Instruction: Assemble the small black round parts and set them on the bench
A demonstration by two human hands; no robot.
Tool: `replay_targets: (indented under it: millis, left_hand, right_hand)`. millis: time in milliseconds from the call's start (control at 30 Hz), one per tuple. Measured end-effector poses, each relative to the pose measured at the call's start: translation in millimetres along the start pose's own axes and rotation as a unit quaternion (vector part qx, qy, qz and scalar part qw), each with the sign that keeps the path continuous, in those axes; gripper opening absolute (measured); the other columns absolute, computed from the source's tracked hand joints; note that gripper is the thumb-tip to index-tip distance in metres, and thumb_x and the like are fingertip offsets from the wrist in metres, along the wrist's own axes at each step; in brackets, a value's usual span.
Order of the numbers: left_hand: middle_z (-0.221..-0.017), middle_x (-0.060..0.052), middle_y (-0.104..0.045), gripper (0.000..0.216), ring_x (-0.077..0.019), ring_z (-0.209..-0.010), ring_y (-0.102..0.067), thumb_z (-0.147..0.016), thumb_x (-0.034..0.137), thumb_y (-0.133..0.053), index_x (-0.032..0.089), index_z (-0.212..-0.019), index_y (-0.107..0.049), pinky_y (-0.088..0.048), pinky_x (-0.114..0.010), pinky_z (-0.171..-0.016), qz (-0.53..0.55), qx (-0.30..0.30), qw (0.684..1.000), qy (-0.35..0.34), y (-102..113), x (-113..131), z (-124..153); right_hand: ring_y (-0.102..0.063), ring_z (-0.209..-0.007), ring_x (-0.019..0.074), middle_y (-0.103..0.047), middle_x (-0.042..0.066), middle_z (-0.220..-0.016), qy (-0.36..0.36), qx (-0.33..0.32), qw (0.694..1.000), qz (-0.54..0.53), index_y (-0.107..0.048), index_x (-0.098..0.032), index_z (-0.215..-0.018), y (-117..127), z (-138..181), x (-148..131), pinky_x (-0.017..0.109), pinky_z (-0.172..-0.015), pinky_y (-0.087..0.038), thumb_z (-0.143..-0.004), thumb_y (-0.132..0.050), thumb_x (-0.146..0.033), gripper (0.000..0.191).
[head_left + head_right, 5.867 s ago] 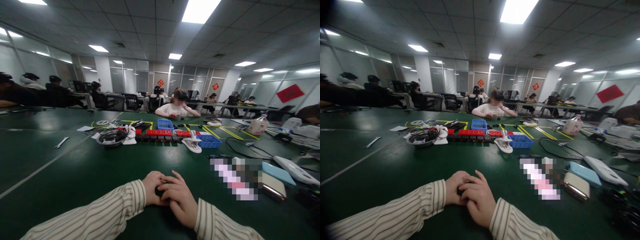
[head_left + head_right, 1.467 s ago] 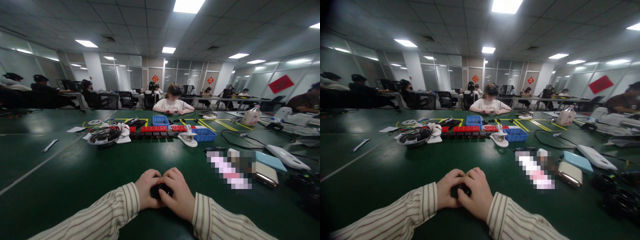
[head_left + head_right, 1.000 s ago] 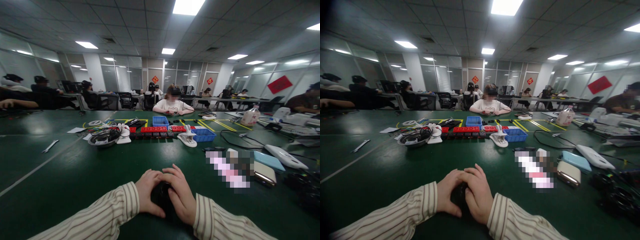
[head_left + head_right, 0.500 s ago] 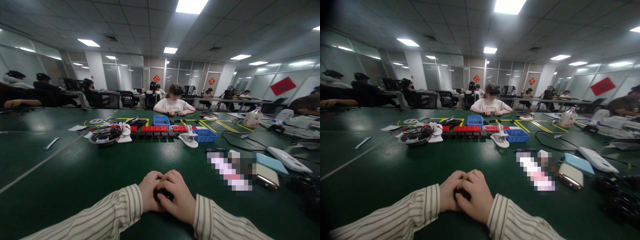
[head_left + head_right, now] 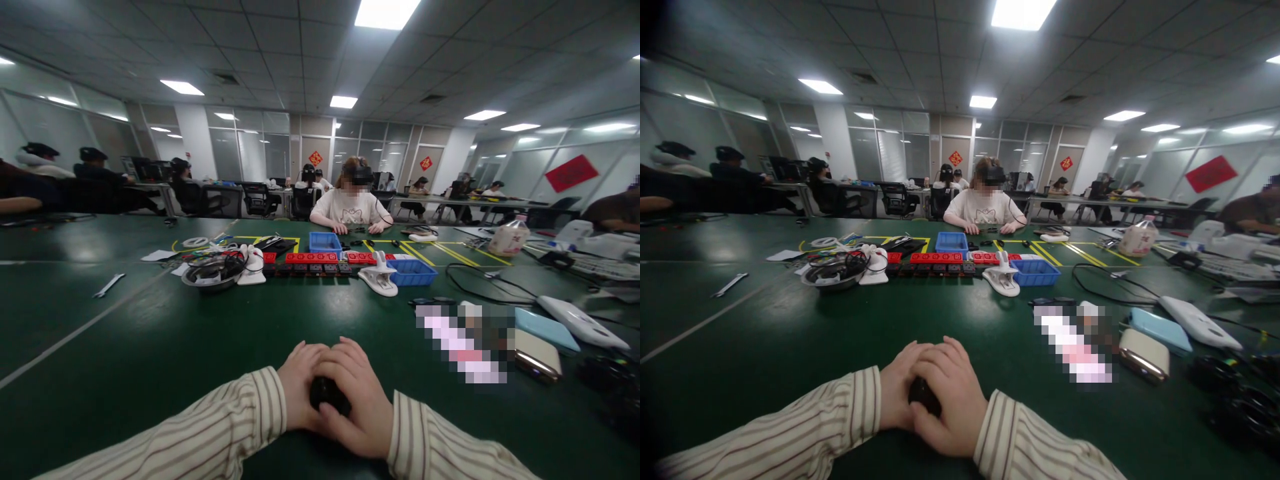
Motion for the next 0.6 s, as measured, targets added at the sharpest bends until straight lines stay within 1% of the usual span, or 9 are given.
replay_targets:
  millis: [67,133,200,267,333,367,467,500,600]
  left_hand:
    - [-0.108,-0.009,-0.054,0.08,-0.0296,-0.102,-0.048,-0.045,0.056,-0.073,0.019,-0.111,-0.046,-0.019,-0.057,-0.099,0.001,0.028,0.999,0.019,3,4,1]
    - [-0.098,-0.007,-0.055,0.072,-0.0279,-0.095,-0.051,-0.046,0.058,-0.073,0.018,-0.102,-0.051,-0.018,-0.057,-0.1,-0.005,0.04,0.999,0.03,4,6,2]
    - [-0.09,-0.005,-0.056,0.059,-0.0256,-0.09,-0.052,-0.049,0.051,-0.074,0.018,-0.094,-0.055,-0.018,-0.055,-0.101,-0.008,0.032,0.999,0.033,5,5,2]
    - [-0.09,-0.003,-0.056,0.049,-0.0241,-0.09,-0.053,-0.049,0.041,-0.076,0.019,-0.09,-0.058,-0.017,-0.054,-0.102,-0.008,0.015,0.999,0.031,6,2,1]
    - [-0.093,-0.002,-0.057,0.048,-0.0243,-0.092,-0.053,-0.047,0.034,-0.077,0.021,-0.09,-0.059,-0.015,-0.055,-0.102,0.002,0.001,1.0,0.021,6,-3,-2]
    - [-0.095,-0.002,-0.057,0.048,-0.0244,-0.093,-0.053,-0.047,0.033,-0.077,0.021,-0.091,-0.06,-0.018,-0.054,-0.102,0.013,-0.009,1.0,0.009,6,-6,-3]
    - [-0.095,-0.002,-0.057,0.041,-0.0224,-0.092,-0.053,-0.048,0.032,-0.076,0.021,-0.085,-0.063,-0.037,-0.04,-0.093,0.048,-0.036,0.998,-0.035,8,-15,-6]
    - [-0.094,-0.002,-0.057,0.038,-0.0214,-0.09,-0.054,-0.049,0.033,-0.076,0.021,-0.083,-0.064,-0.041,-0.035,-0.088,0.054,-0.042,0.997,-0.047,9,-17,-7]
    - [-0.093,-0.002,-0.058,0.037,-0.0208,-0.088,-0.055,-0.05,0.039,-0.075,0.019,-0.079,-0.064,-0.042,-0.032,-0.084,0.052,-0.041,0.995,-0.071,9,-23,-7]
  right_hand:
    - [-0.05,-0.088,0.0226,-0.055,0.008,-0.094,-0.066,0.02,0.997,0.016,-0.05,-0.016,-0.097,-1,1,3,0.044,-0.084,-0.035,-0.077,-0.045,-0.047,0.037]
    - [-0.048,-0.08,0.0219,-0.054,0.007,-0.087,-0.122,0.015,0.992,0.037,-0.051,-0.016,-0.089,-4,1,6,0.04,-0.075,-0.038,-0.074,-0.047,-0.059,0.045]
    - [-0.047,-0.075,0.0207,-0.053,0.005,-0.08,-0.154,-0.013,0.986,0.068,-0.051,-0.017,-0.079,-7,0,7,0.038,-0.071,-0.037,-0.073,-0.052,-0.057,0.041]
    - [-0.046,-0.075,0.0202,-0.053,0.004,-0.078,-0.16,-0.041,0.982,0.088,-0.052,-0.017,-0.076,-7,-1,6,0.037,-0.071,-0.037,-0.072,-0.058,-0.045,0.029]
    - [-0.045,-0.079,0.0204,-0.054,0.005,-0.081,-0.137,-0.051,0.986,0.082,-0.054,-0.017,-0.078,-5,-3,4,0.037,-0.072,-0.036,-0.072,-0.058,-0.032,0.016]
    - [-0.046,-0.08,0.0204,-0.055,0.005,-0.084,-0.116,-0.052,0.989,0.069,-0.055,-0.018,-0.081,-4,-4,2,0.037,-0.073,-0.037,-0.072,-0.056,-0.027,0.013]
    - [-0.047,-0.084,0.0195,-0.058,0.005,-0.087,-0.032,-0.06,0.997,0.022,-0.057,-0.019,-0.083,-1,-5,0,0.036,-0.076,-0.037,-0.07,-0.045,-0.017,0.018]
    - [-0.048,-0.085,0.0192,-0.059,0.004,-0.086,0.0,-0.066,0.998,0.008,-0.057,-0.02,-0.08,-1,-4,-1,0.037,-0.077,-0.037,-0.068,-0.042,-0.016,0.02]
    - [-0.051,-0.086,0.0184,-0.062,0.001,-0.079,0.078,-0.069,0.994,-0.025,-0.054,-0.021,-0.068,-3,-1,0,0.04,-0.085,-0.034,-0.064,-0.038,-0.016,0.017]
Point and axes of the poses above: each hand's wrist, its own z-axis away from the middle knuckle, its own y-axis out of the back of the hand, x = y × z, the point moved 1 cm from there along -z, towards the middle knuckle
